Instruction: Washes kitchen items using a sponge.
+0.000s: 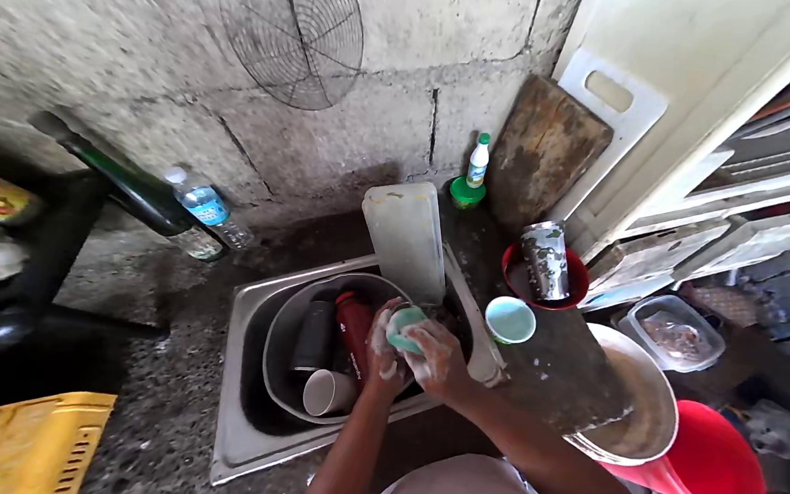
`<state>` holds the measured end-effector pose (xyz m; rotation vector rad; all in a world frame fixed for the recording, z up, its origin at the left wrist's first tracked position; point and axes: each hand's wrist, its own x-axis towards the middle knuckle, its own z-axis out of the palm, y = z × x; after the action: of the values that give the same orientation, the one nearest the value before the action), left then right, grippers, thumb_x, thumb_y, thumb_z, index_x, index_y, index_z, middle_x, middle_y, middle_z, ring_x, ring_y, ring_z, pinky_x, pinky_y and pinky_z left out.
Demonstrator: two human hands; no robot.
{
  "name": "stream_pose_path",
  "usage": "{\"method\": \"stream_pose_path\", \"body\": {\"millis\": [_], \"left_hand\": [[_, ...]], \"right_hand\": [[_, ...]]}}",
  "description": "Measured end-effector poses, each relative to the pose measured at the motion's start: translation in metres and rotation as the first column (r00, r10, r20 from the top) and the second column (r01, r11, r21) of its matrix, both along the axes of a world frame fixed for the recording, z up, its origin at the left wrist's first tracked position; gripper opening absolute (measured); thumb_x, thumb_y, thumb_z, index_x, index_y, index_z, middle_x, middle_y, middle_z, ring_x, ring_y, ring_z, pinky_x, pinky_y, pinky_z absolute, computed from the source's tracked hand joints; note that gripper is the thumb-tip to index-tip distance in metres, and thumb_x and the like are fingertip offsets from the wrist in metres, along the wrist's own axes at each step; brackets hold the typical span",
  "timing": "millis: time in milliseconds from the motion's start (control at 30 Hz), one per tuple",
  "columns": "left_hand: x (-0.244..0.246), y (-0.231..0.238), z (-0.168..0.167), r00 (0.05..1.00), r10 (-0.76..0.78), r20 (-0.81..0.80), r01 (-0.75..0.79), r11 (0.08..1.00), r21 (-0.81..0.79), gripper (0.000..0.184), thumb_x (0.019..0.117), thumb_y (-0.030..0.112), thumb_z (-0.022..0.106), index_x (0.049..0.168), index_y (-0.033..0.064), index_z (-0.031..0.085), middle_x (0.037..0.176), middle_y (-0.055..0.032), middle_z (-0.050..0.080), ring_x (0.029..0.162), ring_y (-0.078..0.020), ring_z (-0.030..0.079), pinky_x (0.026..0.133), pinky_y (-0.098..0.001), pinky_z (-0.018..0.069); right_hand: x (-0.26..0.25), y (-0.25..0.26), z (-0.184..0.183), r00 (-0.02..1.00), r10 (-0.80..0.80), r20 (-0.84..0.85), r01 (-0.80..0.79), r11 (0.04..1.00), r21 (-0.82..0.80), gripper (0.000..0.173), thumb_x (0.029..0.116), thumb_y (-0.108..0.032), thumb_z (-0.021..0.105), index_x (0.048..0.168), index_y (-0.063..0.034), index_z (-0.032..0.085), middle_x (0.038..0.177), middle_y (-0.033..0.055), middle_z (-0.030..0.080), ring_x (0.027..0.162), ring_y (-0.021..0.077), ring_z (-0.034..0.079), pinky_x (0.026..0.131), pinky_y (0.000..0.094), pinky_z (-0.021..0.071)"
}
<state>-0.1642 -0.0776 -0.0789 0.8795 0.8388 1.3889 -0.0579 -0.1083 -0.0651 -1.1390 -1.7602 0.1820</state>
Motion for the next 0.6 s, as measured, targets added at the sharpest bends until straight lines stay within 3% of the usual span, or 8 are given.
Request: {"method": "stream_pose_path", "body": {"millis": [100, 167, 300, 333, 400, 500, 533, 600], "left_hand": [[-0.015, 0.010, -0.009, 0.997, 0.029, -0.068, -0.026, 0.998, 0.051, 0.043, 0.1066, 0.017, 0.026, 0.139, -0.0029, 0.046, 0.114, -0.0039, 0.067, 0.099, -0.0078, 0.066, 0.089, -0.0282, 0.0563], [-0.014, 0.005, -0.012, 0.997, 0.002, -0.074, 0.000, 0.999, 0.032, 0.043, 0.1072, 0.017, 0.026, 0.141, -0.0024, 0.045, 0.115, -0.0037, 0.066, 0.099, -0.0069, 0.065, 0.089, -0.0276, 0.0560], [0.002, -0.005, -0.008, 1.000, 0.004, 0.000, -0.004, 0.999, 0.039, 0.042, 0.1076, 0.018, 0.024, 0.138, 0.0007, 0.047, 0.108, 0.0009, 0.069, 0.095, -0.0041, 0.067, 0.085, -0.0240, 0.0572], [0.000, -0.005, -0.008, 1.000, 0.007, -0.021, -0.006, 0.999, 0.043, 0.042, 0.1075, 0.019, 0.025, 0.139, 0.0005, 0.047, 0.109, 0.0004, 0.068, 0.097, -0.0041, 0.067, 0.086, -0.0241, 0.0567], [-0.012, 0.000, -0.009, 0.994, -0.002, -0.106, 0.008, 0.999, 0.052, 0.044, 0.1062, 0.018, 0.028, 0.141, -0.0017, 0.046, 0.117, -0.0037, 0.066, 0.101, -0.0063, 0.064, 0.090, -0.0268, 0.0549], [-0.019, 0.002, -0.011, 0.977, -0.020, -0.210, 0.025, 0.999, 0.022, 0.041, 0.1065, 0.015, 0.033, 0.140, -0.0023, 0.049, 0.117, -0.0052, 0.067, 0.098, -0.0070, 0.065, 0.087, -0.0279, 0.0559], [-0.015, -0.001, -0.009, 0.982, -0.023, -0.188, 0.023, 1.000, 0.001, 0.040, 0.1076, 0.014, 0.031, 0.139, -0.0017, 0.050, 0.113, -0.0038, 0.067, 0.094, -0.0062, 0.065, 0.085, -0.0268, 0.0562], [-0.004, -0.005, -0.004, 0.995, -0.030, -0.097, 0.030, 1.000, -0.007, 0.040, 0.1083, 0.015, 0.027, 0.137, -0.0009, 0.050, 0.107, -0.0013, 0.069, 0.093, -0.0053, 0.066, 0.084, -0.0256, 0.0569]], "right_hand": [[0.015, -0.004, 0.003, 0.993, 0.100, 0.055, -0.085, 0.969, -0.232, 0.023, 0.0855, -0.003, 0.072, 0.107, 0.0042, 0.076, 0.108, 0.0228, 0.074, 0.102, 0.0378, 0.072, 0.091, 0.0499, 0.0587], [0.016, -0.003, 0.006, 0.995, 0.094, 0.027, -0.085, 0.967, -0.242, 0.021, 0.0848, -0.002, 0.072, 0.104, 0.0043, 0.077, 0.107, 0.0222, 0.074, 0.102, 0.0370, 0.072, 0.091, 0.0498, 0.0579], [-0.004, -0.005, 0.023, 0.963, -0.012, -0.268, -0.070, 0.953, -0.295, 0.022, 0.0866, -0.001, 0.070, 0.106, 0.0078, 0.076, 0.110, 0.0217, 0.074, 0.105, 0.0303, 0.072, 0.096, 0.0434, 0.0563], [-0.003, -0.005, 0.022, 0.966, 0.014, -0.257, -0.100, 0.941, -0.324, 0.023, 0.0881, -0.001, 0.069, 0.108, 0.0080, 0.075, 0.113, 0.0222, 0.074, 0.108, 0.0311, 0.071, 0.098, 0.0441, 0.0552], [0.009, -0.005, 0.012, 0.988, 0.135, -0.072, -0.151, 0.935, -0.320, 0.023, 0.0889, -0.002, 0.068, 0.109, 0.0069, 0.075, 0.114, 0.0223, 0.073, 0.110, 0.0350, 0.070, 0.099, 0.0484, 0.0548], [0.029, -0.001, 0.002, 0.945, 0.192, 0.265, -0.146, 0.972, -0.182, 0.017, 0.0858, -0.003, 0.069, 0.100, 0.0009, 0.078, 0.104, 0.0186, 0.075, 0.100, 0.0378, 0.072, 0.086, 0.0526, 0.0579], [0.030, -0.002, 0.004, 0.948, 0.176, 0.266, -0.140, 0.979, -0.149, 0.016, 0.0846, -0.003, 0.070, 0.097, 0.0009, 0.078, 0.101, 0.0183, 0.075, 0.098, 0.0376, 0.072, 0.085, 0.0520, 0.0580], [0.021, -0.005, 0.012, 0.990, 0.114, 0.079, -0.101, 0.982, -0.159, 0.018, 0.0838, -0.002, 0.069, 0.099, 0.0048, 0.078, 0.103, 0.0200, 0.076, 0.100, 0.0362, 0.073, 0.091, 0.0494, 0.0578]]}}
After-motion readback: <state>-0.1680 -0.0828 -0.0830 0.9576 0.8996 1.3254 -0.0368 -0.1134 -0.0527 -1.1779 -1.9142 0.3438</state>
